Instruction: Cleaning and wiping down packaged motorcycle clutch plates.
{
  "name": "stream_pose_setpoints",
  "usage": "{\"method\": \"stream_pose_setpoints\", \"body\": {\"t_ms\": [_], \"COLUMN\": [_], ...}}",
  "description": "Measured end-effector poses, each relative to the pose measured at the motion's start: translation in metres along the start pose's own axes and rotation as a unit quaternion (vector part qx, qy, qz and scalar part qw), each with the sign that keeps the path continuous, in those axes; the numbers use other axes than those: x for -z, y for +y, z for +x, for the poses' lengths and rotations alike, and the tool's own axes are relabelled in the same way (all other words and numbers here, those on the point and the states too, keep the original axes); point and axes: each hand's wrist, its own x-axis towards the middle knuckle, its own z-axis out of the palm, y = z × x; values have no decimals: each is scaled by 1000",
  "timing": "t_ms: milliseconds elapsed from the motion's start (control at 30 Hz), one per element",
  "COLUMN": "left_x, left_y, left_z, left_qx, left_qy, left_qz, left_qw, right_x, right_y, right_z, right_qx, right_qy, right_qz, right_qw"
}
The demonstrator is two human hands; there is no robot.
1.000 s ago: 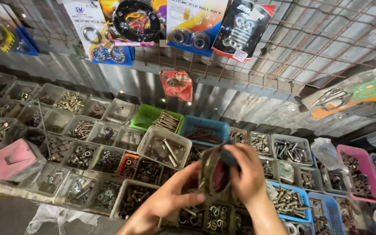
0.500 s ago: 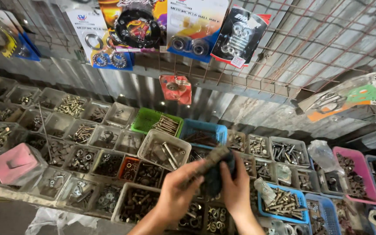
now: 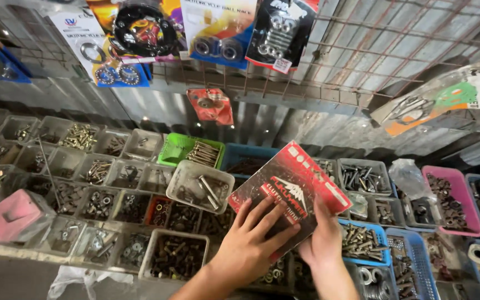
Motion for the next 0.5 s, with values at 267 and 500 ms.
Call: {"method": "stream_pose_setpoints", "body": {"t_ms": [267, 500], "left_x": [12, -14], "left_y": [-8, -18], "left_z": [14, -8], "left_qx": [197, 428], "left_qy": [123, 184], "left_qz": [-251, -555], "left_qw": [940, 689], "right_x": [12, 2], "right_y": [-34, -18], "right_z": [38, 44], "right_qx": [-21, 38], "right_qy": [37, -19], "right_qz": [-171, -303], "right_qw": [984, 952]}}
